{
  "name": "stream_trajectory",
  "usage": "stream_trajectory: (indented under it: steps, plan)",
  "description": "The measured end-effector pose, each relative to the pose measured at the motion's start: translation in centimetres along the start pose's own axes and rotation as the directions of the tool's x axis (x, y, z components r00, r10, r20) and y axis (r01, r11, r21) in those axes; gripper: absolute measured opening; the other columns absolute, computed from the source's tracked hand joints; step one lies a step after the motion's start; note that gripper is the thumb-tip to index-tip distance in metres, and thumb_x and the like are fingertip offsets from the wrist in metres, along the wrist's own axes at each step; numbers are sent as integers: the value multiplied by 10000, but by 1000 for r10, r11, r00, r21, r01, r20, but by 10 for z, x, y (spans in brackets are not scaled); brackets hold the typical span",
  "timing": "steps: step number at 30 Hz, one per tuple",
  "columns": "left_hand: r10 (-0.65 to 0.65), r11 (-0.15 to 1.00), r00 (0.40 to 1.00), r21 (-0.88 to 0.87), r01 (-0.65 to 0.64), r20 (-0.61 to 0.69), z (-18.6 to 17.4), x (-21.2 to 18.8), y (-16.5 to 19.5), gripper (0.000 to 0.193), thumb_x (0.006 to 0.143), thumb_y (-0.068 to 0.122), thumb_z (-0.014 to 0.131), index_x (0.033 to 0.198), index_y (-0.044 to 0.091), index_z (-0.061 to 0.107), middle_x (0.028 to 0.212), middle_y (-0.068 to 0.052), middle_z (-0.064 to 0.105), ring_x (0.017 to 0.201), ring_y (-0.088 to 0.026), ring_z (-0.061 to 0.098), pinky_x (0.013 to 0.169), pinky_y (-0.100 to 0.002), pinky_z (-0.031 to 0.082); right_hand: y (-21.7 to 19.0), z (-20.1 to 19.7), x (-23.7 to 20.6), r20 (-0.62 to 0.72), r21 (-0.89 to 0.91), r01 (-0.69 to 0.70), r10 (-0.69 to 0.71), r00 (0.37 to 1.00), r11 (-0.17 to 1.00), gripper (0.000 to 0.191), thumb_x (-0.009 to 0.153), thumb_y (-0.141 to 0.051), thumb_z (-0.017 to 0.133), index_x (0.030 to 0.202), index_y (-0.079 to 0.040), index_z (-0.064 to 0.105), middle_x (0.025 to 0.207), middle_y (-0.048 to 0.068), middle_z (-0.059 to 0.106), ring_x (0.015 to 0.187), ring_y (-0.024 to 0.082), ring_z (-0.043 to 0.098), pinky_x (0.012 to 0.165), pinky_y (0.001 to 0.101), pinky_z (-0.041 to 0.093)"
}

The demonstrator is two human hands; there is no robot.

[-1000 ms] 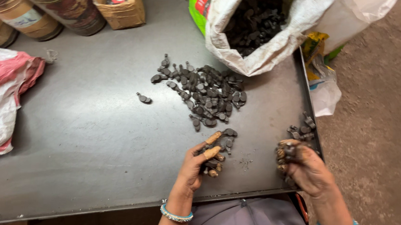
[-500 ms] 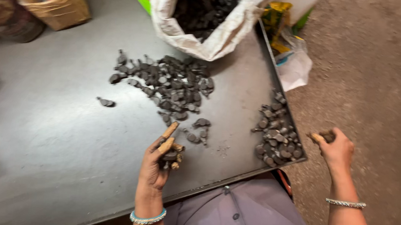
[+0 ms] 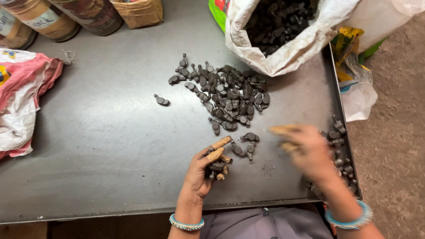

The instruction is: The person sorts small dark metal castings on a metal table, picking pieces up by hand, looking them over, and placing them into separate piles, occasionally reaching into a sack to take more pieces.

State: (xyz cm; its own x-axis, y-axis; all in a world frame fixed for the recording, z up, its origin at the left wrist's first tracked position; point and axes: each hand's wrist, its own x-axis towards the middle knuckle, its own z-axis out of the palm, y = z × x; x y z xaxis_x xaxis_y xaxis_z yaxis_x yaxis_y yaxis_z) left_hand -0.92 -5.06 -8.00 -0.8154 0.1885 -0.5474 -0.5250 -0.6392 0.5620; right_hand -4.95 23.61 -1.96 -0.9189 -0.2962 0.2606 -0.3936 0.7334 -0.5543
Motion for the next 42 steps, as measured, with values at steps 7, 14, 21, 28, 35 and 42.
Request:
stream_trajectory:
  steps: [7, 14, 21, 28, 35, 42]
  plan:
    - [13, 999, 1000, -53, -12, 9, -14, -4, -6, 367, 899, 131, 712, 1230, -26, 703, 815, -119, 736, 591, -173, 684, 458, -296, 524, -26, 49, 25, 109, 61, 106, -112, 988, 992, 477, 757, 9, 733, 1213, -130, 719, 1207, 58, 709, 1045, 296, 608, 965, 387, 512]
    - [2, 997, 1000, -79, 0, 25, -13, 3, -11, 362, 894, 116, 713, 1215, -51, 694, 819, -130, 739, 597, -180, 690, 465, -299, 530, 13, 43, -16, 146, 272, -446, 422, 895, 853, 323, 805, -11, 786, 1105, -52, 676, 1039, 69, 767, 940, 163, 749, 857, 294, 589]
    - [-39, 996, 998, -74, 43, 48, -3, 6, -15, 393, 902, 110, 701, 1255, -61, 675, 837, -144, 741, 645, -185, 717, 523, -305, 572, 42, 43, -34, 354, 870, -468, 459, 815, 159, 364, 822, 85, 736, 1159, 13, 622, 1057, 137, 723, 948, 183, 710, 810, 310, 602]
    - [-24, 998, 998, -59, 27, 66, -9, 4, -15, 409, 895, 131, 679, 1261, -53, 670, 837, -141, 753, 601, -185, 703, 446, -284, 527, 47, 40, -39, 530, 843, -521, 375, 761, -133, 413, 827, -14, 766, 1218, -8, 632, 1101, 184, 749, 892, 192, 720, 734, 296, 589]
    - [-45, 998, 990, -27, 49, 135, 4, -3, -9, 427, 926, 174, 694, 1309, -14, 686, 856, -128, 737, 603, -171, 688, 447, -265, 515, 47, 39, -42, 611, 791, -544, 323, 723, -278, 439, 826, -88, 766, 1241, -14, 641, 1121, 159, 748, 880, 207, 729, 729, 321, 603]
    - [-182, 973, 967, -107, 203, 180, 17, 4, -41, 516, 956, 386, 635, 1326, 27, 652, 1050, -92, 736, 743, -191, 731, 486, -291, 533, 2, 38, -29, 458, 830, -499, 203, 865, 251, 302, 886, -20, 730, 1183, 28, 734, 1064, 118, 732, 878, 183, 680, 739, 307, 573]
